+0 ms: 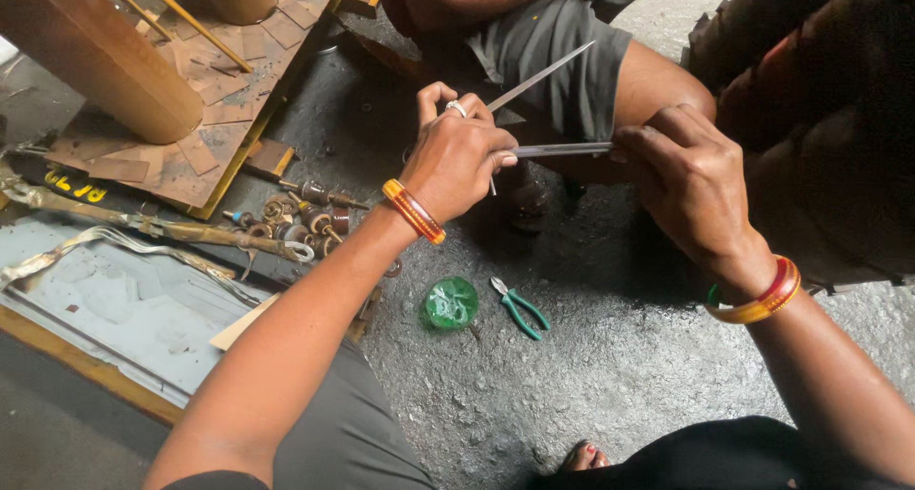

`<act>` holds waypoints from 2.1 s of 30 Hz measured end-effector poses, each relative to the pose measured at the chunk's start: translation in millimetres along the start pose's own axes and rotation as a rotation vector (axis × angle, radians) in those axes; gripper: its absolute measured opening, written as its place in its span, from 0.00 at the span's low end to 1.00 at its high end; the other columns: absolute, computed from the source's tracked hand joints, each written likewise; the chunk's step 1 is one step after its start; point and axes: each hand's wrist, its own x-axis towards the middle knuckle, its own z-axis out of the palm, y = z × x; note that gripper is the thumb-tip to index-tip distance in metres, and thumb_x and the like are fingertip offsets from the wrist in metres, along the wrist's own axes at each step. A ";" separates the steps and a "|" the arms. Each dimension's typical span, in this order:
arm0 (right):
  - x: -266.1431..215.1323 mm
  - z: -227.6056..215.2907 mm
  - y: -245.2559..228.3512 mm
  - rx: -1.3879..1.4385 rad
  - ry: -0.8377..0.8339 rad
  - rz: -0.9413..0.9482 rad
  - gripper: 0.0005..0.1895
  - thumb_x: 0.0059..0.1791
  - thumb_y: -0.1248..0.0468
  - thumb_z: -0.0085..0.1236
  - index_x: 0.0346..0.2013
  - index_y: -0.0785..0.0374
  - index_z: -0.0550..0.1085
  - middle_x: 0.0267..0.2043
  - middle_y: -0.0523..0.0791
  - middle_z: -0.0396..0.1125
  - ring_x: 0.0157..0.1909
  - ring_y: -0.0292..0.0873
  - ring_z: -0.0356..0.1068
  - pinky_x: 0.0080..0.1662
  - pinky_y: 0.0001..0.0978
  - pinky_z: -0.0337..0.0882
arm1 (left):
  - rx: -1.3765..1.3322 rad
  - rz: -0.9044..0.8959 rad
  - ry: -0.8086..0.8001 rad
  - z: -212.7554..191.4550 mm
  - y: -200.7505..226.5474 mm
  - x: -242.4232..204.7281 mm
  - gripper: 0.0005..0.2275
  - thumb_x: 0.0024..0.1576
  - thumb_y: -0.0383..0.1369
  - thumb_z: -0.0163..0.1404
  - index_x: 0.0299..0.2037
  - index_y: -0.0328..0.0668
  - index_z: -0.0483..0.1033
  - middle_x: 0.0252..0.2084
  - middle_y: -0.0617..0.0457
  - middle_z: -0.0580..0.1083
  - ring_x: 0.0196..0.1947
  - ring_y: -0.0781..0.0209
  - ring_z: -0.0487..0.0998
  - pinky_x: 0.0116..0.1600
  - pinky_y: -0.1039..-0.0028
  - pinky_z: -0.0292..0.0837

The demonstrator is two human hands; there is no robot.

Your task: The person inserts a pencil into a compass, then stands and walks to another area. They hand the compass to a coworker, who wraps the compass legs with a white strip of material.

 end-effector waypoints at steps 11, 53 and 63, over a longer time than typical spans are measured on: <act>-0.1 -2.5 -0.8 -0.023 0.014 -0.021 0.08 0.49 0.72 0.64 0.42 0.63 0.77 0.37 0.47 0.66 0.42 0.51 0.70 0.44 0.41 0.70 | -0.031 -0.001 -0.021 0.6 -1.0 0.0 0.03 0.51 0.31 0.62 0.32 0.44 0.84 0.28 0.54 0.76 0.41 0.57 0.75 0.56 0.55 0.54; 2.0 -6.7 -9.6 -0.025 -0.051 0.013 0.10 0.48 0.69 0.65 0.44 0.63 0.78 0.37 0.48 0.67 0.43 0.52 0.70 0.44 0.42 0.70 | -0.203 -0.112 -0.100 -7.8 7.0 -11.6 0.04 0.52 0.29 0.60 0.34 0.39 0.84 0.29 0.46 0.78 0.38 0.47 0.77 0.45 0.60 0.71; -1.5 18.0 -1.1 0.076 0.056 0.045 0.08 0.51 0.70 0.67 0.44 0.65 0.79 0.37 0.49 0.68 0.40 0.52 0.70 0.43 0.41 0.71 | 0.057 -0.001 -0.039 -21.2 3.0 -8.2 0.04 0.53 0.30 0.61 0.34 0.40 0.82 0.32 0.50 0.77 0.43 0.50 0.76 0.48 0.59 0.69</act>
